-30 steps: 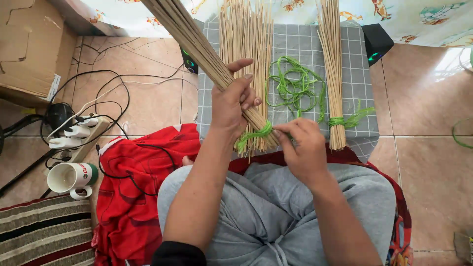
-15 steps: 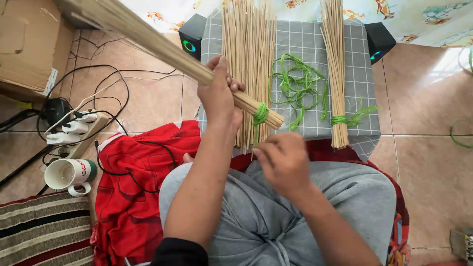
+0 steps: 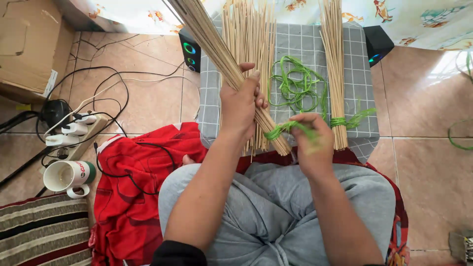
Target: Bundling and tying thin wooden sticks together using green plastic twine
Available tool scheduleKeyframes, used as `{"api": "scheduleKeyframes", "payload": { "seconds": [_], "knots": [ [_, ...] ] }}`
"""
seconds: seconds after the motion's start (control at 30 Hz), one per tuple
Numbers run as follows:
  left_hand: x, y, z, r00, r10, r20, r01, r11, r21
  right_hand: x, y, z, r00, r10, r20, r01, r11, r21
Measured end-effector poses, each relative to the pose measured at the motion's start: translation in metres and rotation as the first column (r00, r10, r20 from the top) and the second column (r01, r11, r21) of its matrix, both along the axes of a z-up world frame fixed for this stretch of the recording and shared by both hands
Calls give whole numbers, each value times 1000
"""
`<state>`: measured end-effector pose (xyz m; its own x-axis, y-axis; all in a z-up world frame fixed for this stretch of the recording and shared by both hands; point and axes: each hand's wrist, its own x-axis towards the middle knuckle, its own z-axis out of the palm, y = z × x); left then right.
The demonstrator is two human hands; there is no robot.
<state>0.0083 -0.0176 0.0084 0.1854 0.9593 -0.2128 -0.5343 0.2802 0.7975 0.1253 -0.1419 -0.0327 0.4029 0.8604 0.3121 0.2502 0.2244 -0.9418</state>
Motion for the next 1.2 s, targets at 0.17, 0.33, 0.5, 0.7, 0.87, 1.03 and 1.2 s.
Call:
{"api": "scheduleKeyframes", "payload": {
  "seconds": [0.17, 0.33, 0.5, 0.7, 0.87, 1.03, 1.2],
  "knots": [
    [0, 0, -1, 986, -119, 114, 119, 993, 7, 23, 4, 5, 540, 295, -788, -268, 948, 171],
    [1, -4, -2, 968, -207, 141, 212, 977, -24, 40, -6, -14, 569, 539, -621, -403, 841, 361],
    [-10, 13, -7, 993, -105, 53, 105, 994, -11, 63, -32, 12, 602, 629, -491, -502, 777, 380],
    [-14, 12, -4, 984, -97, 148, 97, 995, 10, 64, -18, -5, 911, 290, -293, -239, 951, 197],
    [-9, 6, -4, 967, -136, 214, 131, 991, 40, 27, 0, 10, 962, 267, -53, -272, 957, -105],
    [-12, 10, -5, 984, -56, 171, 50, 998, 40, 17, -6, 8, 956, 290, -30, -287, 920, -266],
    [-24, 23, -9, 966, 179, 186, -185, 983, 16, 28, -17, 30, 973, 223, 58, -192, 925, -327]
  ]
}}
